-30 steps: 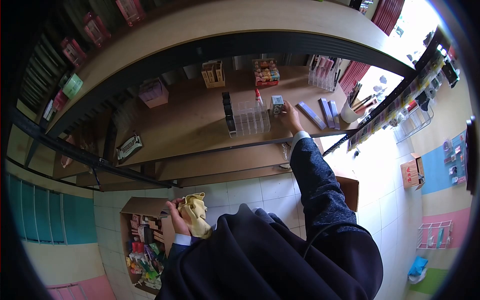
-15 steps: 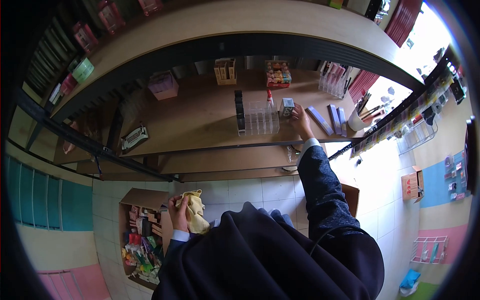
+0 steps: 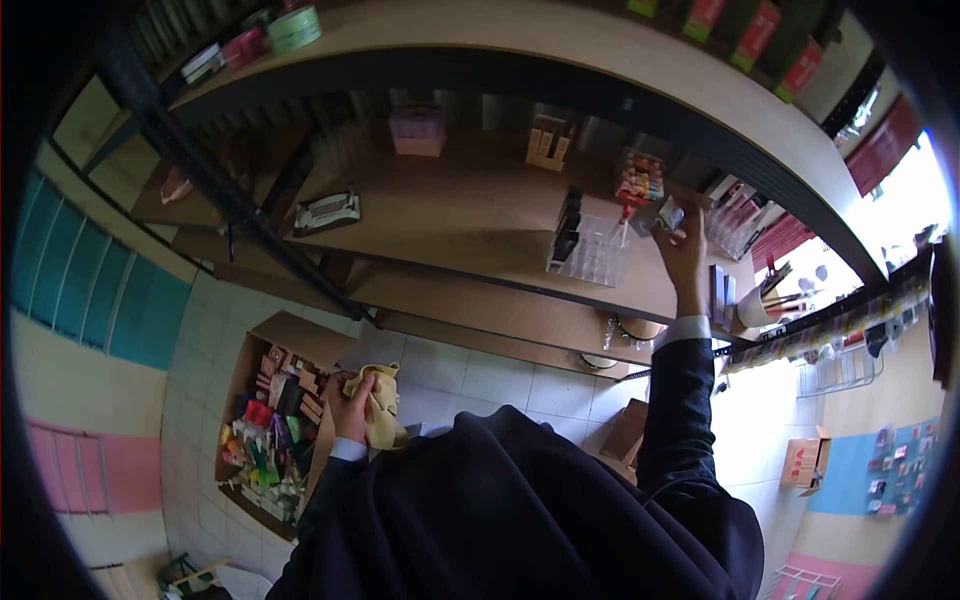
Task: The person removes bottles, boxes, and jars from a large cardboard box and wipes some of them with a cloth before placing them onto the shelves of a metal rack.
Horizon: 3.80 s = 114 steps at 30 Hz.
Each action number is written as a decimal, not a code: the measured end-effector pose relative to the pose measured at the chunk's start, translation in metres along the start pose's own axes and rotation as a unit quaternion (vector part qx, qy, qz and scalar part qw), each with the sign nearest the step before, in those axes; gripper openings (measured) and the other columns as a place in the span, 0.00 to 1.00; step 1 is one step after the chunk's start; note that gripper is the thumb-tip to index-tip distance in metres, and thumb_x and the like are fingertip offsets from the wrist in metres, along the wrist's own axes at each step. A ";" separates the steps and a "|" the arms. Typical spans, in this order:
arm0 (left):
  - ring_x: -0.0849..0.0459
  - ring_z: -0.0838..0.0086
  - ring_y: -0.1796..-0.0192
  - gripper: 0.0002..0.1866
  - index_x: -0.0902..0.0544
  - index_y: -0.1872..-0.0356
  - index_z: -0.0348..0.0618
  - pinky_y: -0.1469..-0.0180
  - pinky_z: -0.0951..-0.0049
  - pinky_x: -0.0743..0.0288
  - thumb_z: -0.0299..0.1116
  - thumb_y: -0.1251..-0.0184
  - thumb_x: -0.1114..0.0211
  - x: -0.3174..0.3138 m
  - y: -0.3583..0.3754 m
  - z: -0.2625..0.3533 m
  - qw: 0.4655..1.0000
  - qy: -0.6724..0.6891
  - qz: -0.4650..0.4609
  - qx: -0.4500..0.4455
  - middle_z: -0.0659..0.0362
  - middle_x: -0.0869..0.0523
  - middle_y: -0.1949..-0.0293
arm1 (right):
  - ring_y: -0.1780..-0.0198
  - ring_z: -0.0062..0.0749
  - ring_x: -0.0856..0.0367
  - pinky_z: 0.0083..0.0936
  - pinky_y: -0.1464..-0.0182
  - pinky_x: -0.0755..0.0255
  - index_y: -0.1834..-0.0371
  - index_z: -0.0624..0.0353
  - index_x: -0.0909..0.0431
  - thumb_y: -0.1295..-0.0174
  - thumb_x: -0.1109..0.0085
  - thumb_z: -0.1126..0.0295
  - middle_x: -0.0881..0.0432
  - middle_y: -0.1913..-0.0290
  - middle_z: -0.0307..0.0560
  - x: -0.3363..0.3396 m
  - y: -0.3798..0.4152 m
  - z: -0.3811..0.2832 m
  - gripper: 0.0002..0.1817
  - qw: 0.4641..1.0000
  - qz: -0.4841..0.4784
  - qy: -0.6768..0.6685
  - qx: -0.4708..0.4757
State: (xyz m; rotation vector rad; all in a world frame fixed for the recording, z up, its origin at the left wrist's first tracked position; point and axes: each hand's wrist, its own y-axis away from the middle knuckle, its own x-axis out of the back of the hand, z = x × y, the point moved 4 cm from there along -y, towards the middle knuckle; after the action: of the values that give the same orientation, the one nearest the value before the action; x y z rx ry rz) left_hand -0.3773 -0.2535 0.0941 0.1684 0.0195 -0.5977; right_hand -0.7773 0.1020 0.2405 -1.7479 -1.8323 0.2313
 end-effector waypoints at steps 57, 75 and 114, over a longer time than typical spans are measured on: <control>0.25 0.75 0.64 0.18 0.31 0.65 0.43 0.63 0.76 0.28 0.33 0.53 0.30 0.171 0.050 -0.050 0.960 0.075 0.269 0.001 0.58 0.24 0.67 | 0.53 0.51 0.29 0.40 0.45 0.39 0.64 0.65 0.24 0.38 0.58 0.52 0.24 0.56 0.57 -0.293 0.122 0.017 0.24 0.823 -0.299 0.391 0.284; 0.23 0.73 0.63 0.13 0.30 0.56 0.43 0.63 0.75 0.27 0.30 0.44 0.45 0.306 0.049 -0.116 0.893 0.273 0.339 0.114 0.56 0.25 0.63 | 0.47 0.37 0.27 0.30 0.43 0.37 0.50 0.59 0.27 0.39 0.49 0.65 0.24 0.51 0.49 -0.438 0.300 -0.186 0.16 0.855 -0.498 0.127 0.062; 0.27 0.62 0.52 0.16 0.23 0.61 0.45 0.54 0.63 0.30 0.41 0.51 0.37 0.541 0.030 -0.171 0.742 -0.589 0.246 0.203 0.57 0.22 0.59 | 0.73 0.28 0.22 0.20 0.78 0.27 0.52 0.55 0.29 0.38 0.52 0.54 0.21 0.63 0.42 -0.489 0.404 -0.164 0.19 0.672 -0.372 -0.308 -0.562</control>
State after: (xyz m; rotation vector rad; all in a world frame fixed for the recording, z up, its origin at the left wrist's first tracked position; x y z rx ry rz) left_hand 0.0922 -0.5033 -0.1064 0.1826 -1.3761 -0.0750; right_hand -0.3650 -0.3602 0.0258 -1.3362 -3.4870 -0.9701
